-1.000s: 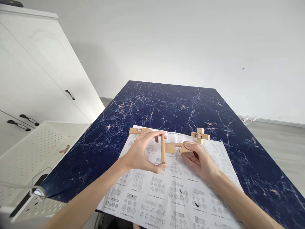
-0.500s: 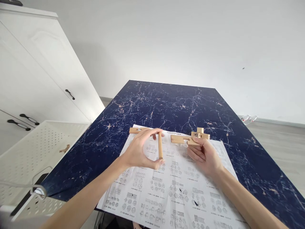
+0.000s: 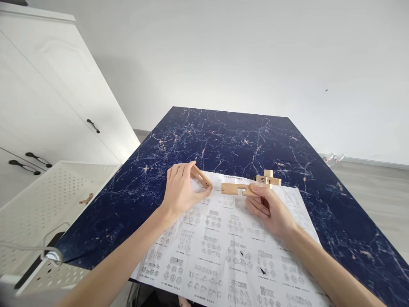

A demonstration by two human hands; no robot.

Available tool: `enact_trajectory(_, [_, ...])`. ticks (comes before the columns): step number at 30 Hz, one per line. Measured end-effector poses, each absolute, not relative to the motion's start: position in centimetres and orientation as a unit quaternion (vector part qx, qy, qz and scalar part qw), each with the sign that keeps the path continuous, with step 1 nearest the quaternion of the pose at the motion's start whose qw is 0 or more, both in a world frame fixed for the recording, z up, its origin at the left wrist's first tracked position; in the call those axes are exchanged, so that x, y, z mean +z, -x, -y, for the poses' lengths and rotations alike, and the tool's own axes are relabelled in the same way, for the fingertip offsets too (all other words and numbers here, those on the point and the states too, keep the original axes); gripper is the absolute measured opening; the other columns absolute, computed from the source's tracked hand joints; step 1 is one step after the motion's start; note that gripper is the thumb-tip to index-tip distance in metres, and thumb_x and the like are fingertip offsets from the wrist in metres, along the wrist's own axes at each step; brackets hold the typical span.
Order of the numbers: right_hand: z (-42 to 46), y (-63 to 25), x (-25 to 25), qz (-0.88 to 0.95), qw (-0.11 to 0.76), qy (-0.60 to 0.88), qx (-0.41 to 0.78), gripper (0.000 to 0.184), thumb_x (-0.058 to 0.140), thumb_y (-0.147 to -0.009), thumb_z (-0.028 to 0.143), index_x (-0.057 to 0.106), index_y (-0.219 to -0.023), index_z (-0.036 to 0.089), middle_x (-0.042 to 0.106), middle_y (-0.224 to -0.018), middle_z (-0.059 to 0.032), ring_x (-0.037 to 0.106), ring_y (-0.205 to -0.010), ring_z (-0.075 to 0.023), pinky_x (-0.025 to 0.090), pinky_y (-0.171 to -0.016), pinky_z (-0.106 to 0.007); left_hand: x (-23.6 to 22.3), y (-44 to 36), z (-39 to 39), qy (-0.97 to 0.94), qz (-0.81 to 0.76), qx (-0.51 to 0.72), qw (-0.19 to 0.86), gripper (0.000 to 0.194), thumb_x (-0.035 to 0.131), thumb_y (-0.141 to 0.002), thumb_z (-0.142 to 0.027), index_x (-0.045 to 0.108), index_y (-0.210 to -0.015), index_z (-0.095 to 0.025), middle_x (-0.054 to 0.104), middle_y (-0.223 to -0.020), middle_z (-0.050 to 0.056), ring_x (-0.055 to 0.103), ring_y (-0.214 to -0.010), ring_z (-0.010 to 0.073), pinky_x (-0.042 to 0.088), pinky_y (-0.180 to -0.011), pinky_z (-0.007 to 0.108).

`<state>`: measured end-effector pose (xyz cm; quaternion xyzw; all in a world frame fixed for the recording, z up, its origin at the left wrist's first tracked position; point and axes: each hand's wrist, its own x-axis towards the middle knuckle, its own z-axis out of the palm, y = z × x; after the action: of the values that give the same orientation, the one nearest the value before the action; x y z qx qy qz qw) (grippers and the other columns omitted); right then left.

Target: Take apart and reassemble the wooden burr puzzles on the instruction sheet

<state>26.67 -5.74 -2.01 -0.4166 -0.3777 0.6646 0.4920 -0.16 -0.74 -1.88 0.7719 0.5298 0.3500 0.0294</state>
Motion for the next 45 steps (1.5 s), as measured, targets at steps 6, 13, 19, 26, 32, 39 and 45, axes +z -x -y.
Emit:
enact_trajectory(6, [5.8, -26.6, -2.2, 0.399, 0.480, 0.419, 0.659, 0.050, 0.071, -0.100, 0.047, 0.046, -0.062, 0.025, 0.025, -0.049, 0.0075, 0.014, -0.045, -0.0109, 0.020, -0.048, -0.033, -2.6, 0.6, 0.2, -0.766, -0.562, 0.312, -0.012, 0.081, 0.086, -0.082, -0.049, 0.052, -0.146, -0.013, 0.068, -0.135, 0.022, 0.058, -0.130, 0.0429, 0.044, -0.114, 0.062])
enact_trajectory(13, [6.1, -26.4, -2.3, 0.410, 0.480, 0.434, 0.643, 0.050, 0.074, -0.098, 0.049, 0.048, -0.063, 0.024, 0.025, -0.052, 0.0075, 0.015, -0.048, -0.0116, 0.019, -0.049, -0.032, -3.0, 0.7, 0.2, -0.767, -0.579, 0.274, -0.019, 0.076, 0.079, -0.088, -0.054, 0.056, -0.149, -0.015, 0.067, -0.131, 0.020, 0.057, -0.127, 0.0431, 0.043, -0.113, 0.064])
enact_trajectory(19, [6.1, -26.5, -2.2, 0.409, 0.477, 0.432, 0.647, 0.050, 0.074, -0.098, 0.051, 0.049, -0.064, 0.025, 0.027, -0.052, 0.0074, 0.016, -0.048, -0.0114, 0.018, -0.050, -0.033, -3.2, 0.8, 0.1, -0.778, -0.567, 0.270, -0.013, 0.078, 0.073, -0.095, -0.059, 0.053, -0.150, -0.008, 0.057, -0.141, 0.026, 0.052, -0.136, 0.0462, 0.042, -0.117, 0.064])
enact_trajectory(26, [6.1, -26.4, -2.1, 0.452, 0.454, 0.447, 0.624, 0.054, 0.068, -0.103, 0.055, 0.046, -0.064, 0.024, 0.028, -0.053, 0.0062, 0.023, -0.048, -0.0121, 0.018, -0.050, -0.034, -1.4, -0.1, 1.0, -0.815, -0.430, 0.385, 0.050, 0.032, 0.051, -0.112, -0.036, 0.057, -0.140, -0.022, 0.061, -0.145, 0.016, 0.055, -0.140, 0.0329, 0.047, -0.118, 0.055])
enact_trajectory(32, [6.5, -26.0, -1.6, 0.532, 0.394, 0.453, 0.597, 0.053, 0.065, -0.105, 0.058, 0.051, -0.067, 0.023, 0.044, -0.056, 0.0029, 0.031, -0.050, -0.0122, 0.022, -0.051, -0.034, -0.7, -0.7, 2.0, -0.879, -0.299, 0.343, 0.141, 0.027, 0.050, -0.113, -0.038, 0.061, -0.133, -0.023, 0.072, -0.131, 0.010, 0.063, -0.130, 0.0284, 0.051, -0.114, 0.049])
enact_trajectory(39, [6.5, -26.0, -1.6, 0.575, 0.358, 0.464, 0.571, 0.054, 0.058, -0.107, 0.065, 0.057, -0.074, 0.022, 0.048, -0.054, 0.0032, 0.033, -0.048, -0.0113, 0.022, -0.050, -0.032, -1.6, -1.0, 2.4, -0.900, -0.297, 0.272, 0.169, 0.025, 0.049, -0.114, -0.042, 0.055, -0.126, -0.021, 0.073, -0.118, 0.010, 0.073, -0.111, 0.0294, 0.058, -0.097, 0.046])
enact_trajectory(45, [6.5, -25.9, -1.6, 0.580, 0.356, 0.470, 0.562, 0.052, 0.055, -0.108, 0.065, 0.058, -0.079, 0.022, 0.048, -0.056, 0.0033, 0.032, -0.051, -0.0119, 0.023, -0.051, -0.032, -2.1, -0.7, 1.2, -0.844, -0.430, 0.310, 0.088, 0.027, 0.034, -0.118, -0.038, 0.050, -0.123, -0.017, 0.068, -0.111, 0.013, 0.069, -0.103, 0.0299, 0.056, -0.089, 0.044])
